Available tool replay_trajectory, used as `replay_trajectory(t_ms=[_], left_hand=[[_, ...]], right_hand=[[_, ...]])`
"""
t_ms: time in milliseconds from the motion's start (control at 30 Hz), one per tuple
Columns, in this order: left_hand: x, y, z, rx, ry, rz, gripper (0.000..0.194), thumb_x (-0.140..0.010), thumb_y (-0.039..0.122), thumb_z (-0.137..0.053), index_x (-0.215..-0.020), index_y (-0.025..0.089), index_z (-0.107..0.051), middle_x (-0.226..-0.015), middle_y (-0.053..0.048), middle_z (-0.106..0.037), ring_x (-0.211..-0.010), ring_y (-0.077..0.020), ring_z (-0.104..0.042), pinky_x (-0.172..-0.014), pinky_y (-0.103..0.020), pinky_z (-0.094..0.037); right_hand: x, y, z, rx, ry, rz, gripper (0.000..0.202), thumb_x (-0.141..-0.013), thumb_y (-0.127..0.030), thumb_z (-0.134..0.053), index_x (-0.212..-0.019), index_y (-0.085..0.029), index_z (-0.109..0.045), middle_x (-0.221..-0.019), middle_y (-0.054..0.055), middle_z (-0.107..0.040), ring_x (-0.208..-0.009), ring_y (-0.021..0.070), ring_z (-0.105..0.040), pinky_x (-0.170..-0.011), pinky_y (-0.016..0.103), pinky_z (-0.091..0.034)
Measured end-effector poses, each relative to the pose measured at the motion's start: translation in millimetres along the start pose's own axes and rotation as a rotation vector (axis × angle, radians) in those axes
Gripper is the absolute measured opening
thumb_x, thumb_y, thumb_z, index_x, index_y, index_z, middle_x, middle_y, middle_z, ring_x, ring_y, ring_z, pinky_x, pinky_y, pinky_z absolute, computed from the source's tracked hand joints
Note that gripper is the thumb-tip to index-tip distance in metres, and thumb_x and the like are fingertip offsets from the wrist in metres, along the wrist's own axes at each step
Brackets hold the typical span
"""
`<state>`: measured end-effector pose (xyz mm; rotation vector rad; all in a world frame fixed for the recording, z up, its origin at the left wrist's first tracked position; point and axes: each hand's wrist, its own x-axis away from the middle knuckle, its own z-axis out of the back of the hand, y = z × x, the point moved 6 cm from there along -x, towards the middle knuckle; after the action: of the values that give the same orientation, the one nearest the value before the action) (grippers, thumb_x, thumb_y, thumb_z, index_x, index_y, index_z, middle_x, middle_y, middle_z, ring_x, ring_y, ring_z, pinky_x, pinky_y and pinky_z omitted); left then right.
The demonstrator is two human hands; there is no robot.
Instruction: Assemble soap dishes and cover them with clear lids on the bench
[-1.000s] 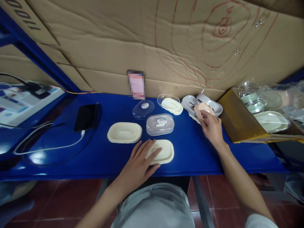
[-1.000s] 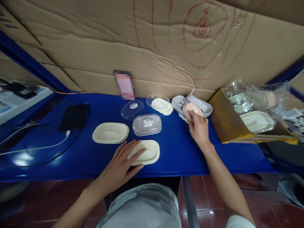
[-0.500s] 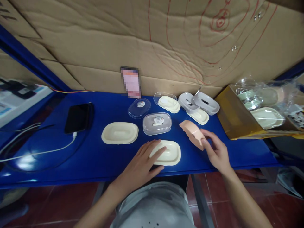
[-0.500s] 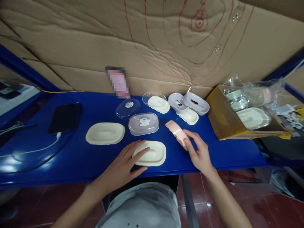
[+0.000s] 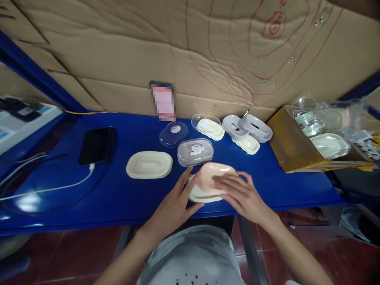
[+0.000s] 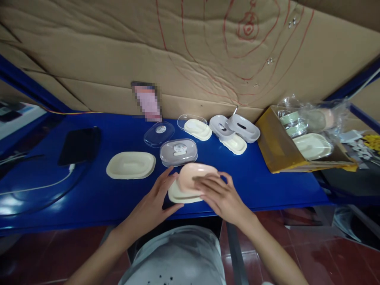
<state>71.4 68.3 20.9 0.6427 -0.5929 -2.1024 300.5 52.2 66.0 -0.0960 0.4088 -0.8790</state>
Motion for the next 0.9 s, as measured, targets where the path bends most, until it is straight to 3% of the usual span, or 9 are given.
replay_trajectory(t_ms=[167, 267, 367, 500, 633, 700, 800, 900], left_hand=[[-3, 4, -2.7, -0.055, -0.031, -0.097, 0.083, -0.105, 0.030, -0.071, -0.173, 0.038, -0.024, -0.182, -0.015, -0.023, -0.160, -0.0388, -0.043, -0.117, -0.057, -0.057], [1, 2, -1.4, -0.092, -0.027, -0.139, 0.077, -0.106, 0.039, -0.070, -0.171, 0.033, -0.031, -0.181, -0.017, -0.024, -0.161, -0.0399, -0.042, -0.120, -0.061, -0.054], [4, -1, -0.9, -0.108, -0.031, -0.143, 0.069, -0.106, 0.043, -0.069, -0.167, 0.032, -0.038, -0.177, -0.018, -0.033, -0.159, -0.0398, -0.044, -0.120, -0.062, -0.053], [6, 1, 0.6, -0.103, -0.036, -0.130, 0.056, -0.104, 0.038, -0.073, -0.155, 0.029, -0.052, -0.167, -0.017, -0.047, -0.151, -0.0393, -0.053, -0.119, -0.063, -0.053], [11, 0, 5.5, -0.084, -0.023, -0.091, 0.054, -0.101, 0.033, -0.075, -0.151, 0.031, -0.056, -0.167, -0.014, -0.048, -0.150, -0.0386, -0.054, -0.120, -0.061, -0.054], [16, -4, 8.6, -0.084, -0.010, -0.072, 0.055, -0.102, 0.032, -0.072, -0.154, 0.032, -0.053, -0.169, -0.013, -0.046, -0.152, -0.0381, -0.053, -0.119, -0.060, -0.055], [22, -11, 11.8, -0.092, 0.003, -0.052, 0.056, -0.104, 0.033, -0.069, -0.157, 0.033, -0.051, -0.173, -0.013, -0.042, -0.154, -0.0373, -0.052, -0.118, -0.058, -0.056], [23, -14, 12.1, -0.098, 0.006, -0.057, 0.056, -0.105, 0.034, -0.069, -0.157, 0.033, -0.050, -0.173, -0.013, -0.041, -0.154, -0.0375, -0.051, -0.119, -0.058, -0.055]], right_hand=[[-3, -28, -21, 0.046, -0.117, 0.061, 0.052, -0.114, -0.022, -0.050, -0.164, -0.036, -0.047, -0.158, 0.000, -0.065, -0.147, 0.0227, -0.059, -0.125, 0.055, -0.038], [1, -30, -30, 0.060, -0.135, 0.061, 0.056, -0.113, -0.014, -0.046, -0.165, -0.035, -0.045, -0.161, 0.001, -0.062, -0.152, 0.0221, -0.054, -0.127, 0.056, -0.037], [1, -21, -24, -0.047, -0.102, 0.096, 0.055, -0.113, -0.020, -0.048, -0.166, -0.034, -0.044, -0.158, 0.003, -0.064, -0.151, 0.0216, -0.056, -0.127, 0.053, -0.041], [-12, 34, -3, -0.106, -0.003, -0.032, 0.048, -0.114, -0.028, -0.044, -0.162, -0.033, -0.051, -0.154, 0.004, -0.068, -0.145, 0.0218, -0.062, -0.118, 0.047, -0.051], [-21, 117, 6, 0.269, 0.050, -0.323, 0.052, -0.113, -0.041, -0.044, -0.159, -0.020, -0.054, -0.163, 0.020, -0.057, -0.150, 0.0390, -0.055, -0.119, 0.065, -0.044], [-17, 146, 10, 0.349, 0.072, -0.402, 0.054, -0.111, -0.046, -0.045, -0.154, -0.017, -0.058, -0.156, 0.023, -0.063, -0.144, 0.0419, -0.059, -0.116, 0.068, -0.044], [-11, 166, 22, 0.346, 0.121, -0.397, 0.050, -0.111, -0.050, -0.047, -0.148, -0.020, -0.064, -0.146, 0.018, -0.071, -0.133, 0.0388, -0.066, -0.110, 0.062, -0.048], [-19, 164, 45, 0.360, 0.294, -0.395, 0.048, -0.111, -0.047, -0.046, -0.145, -0.020, -0.065, -0.144, 0.018, -0.071, -0.134, 0.0381, -0.065, -0.109, 0.058, -0.050]])
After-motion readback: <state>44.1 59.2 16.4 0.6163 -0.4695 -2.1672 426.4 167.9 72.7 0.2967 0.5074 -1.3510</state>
